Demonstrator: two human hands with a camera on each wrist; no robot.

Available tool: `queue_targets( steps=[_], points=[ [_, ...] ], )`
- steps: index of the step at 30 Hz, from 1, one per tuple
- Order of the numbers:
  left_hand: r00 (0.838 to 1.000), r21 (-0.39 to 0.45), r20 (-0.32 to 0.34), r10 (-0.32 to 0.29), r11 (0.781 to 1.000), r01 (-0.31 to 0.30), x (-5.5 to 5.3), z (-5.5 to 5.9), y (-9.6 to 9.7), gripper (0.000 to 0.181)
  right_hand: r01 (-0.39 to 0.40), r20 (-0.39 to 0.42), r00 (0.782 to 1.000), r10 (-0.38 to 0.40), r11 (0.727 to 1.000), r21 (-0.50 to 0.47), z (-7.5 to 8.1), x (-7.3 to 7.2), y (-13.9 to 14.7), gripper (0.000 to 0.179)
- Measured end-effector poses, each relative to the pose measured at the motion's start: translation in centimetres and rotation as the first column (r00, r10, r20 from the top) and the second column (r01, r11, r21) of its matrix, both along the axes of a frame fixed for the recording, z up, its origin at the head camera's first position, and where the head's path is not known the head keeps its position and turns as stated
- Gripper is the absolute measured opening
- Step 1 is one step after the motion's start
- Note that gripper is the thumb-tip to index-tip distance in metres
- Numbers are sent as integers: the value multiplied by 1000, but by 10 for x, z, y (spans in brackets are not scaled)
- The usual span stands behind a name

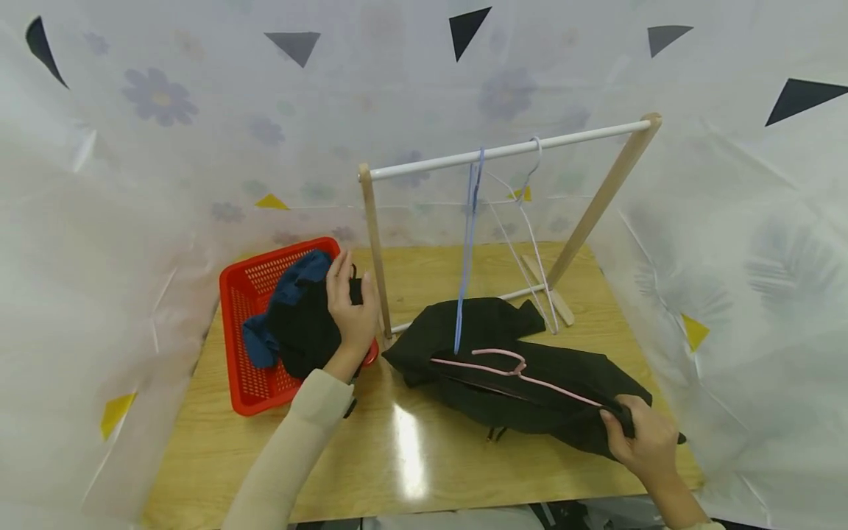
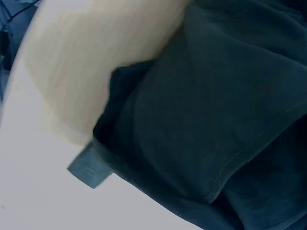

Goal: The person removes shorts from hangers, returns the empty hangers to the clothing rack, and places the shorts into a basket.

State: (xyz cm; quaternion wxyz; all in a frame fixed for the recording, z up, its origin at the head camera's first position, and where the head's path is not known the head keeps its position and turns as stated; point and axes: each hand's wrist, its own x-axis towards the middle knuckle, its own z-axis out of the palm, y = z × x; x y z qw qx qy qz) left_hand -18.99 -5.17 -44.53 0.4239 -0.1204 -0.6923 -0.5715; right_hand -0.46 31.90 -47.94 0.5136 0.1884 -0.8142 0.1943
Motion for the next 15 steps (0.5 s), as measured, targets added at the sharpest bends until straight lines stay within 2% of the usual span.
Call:
queue_targets(
  steps=[2, 3, 4, 5, 6, 8, 10, 11, 12, 13, 14, 15],
  points=[
    [995, -39, -84, -55, 998, 52, 6, 2, -5, 22, -8, -35, 999, 7, 1000, -24, 6, -4, -5, 60],
    [990, -82, -97, -104, 992, 96, 9, 3, -8, 14, -9, -54, 999, 7, 999, -39, 10, -7, -7, 60],
    [983, -145, -89, -163, 978, 149, 12, 5, -11, 10, -7, -68, 998, 4, 998, -55, 14, -9, -8, 60],
    [973, -226, -54, -225, 952, 207, 15, 5, -15, 15, -4, -84, 996, -2, 997, -73, 18, -12, -9, 60],
    [957, -307, 1, -290, 911, 276, 18, 7, -18, 24, -2, -96, 995, -8, 995, -96, 22, -14, -10, 61],
    [914, -455, 138, -382, 795, 401, 24, 10, -22, 43, 0, -117, 993, -16, 991, -136, 31, -21, -10, 63],
    [876, -563, 259, -407, 673, 480, 29, 14, -24, 61, 1, -116, 993, -21, 986, -168, 39, -27, -10, 65],
    [865, -598, 299, -402, 627, 499, 31, 16, -24, 67, 5, -116, 993, -26, 984, -180, 42, -30, -9, 66],
    [858, -621, 324, -398, 594, 511, 33, 19, -23, 70, 3, -117, 993, -26, 982, -190, 46, -34, -9, 66],
    [858, -639, 335, -390, 575, 511, 34, 20, -22, 72, 4, -117, 993, -27, 981, -194, 48, -37, -9, 67],
    [859, -648, 338, -384, 567, 508, 35, 22, -21, 73, 3, -112, 993, -26, 980, -197, 51, -39, -9, 67],
    [865, -655, 333, -375, 568, 498, 36, 23, -19, 73, 2, -110, 994, -24, 980, -197, 53, -41, -9, 68]
  ],
)
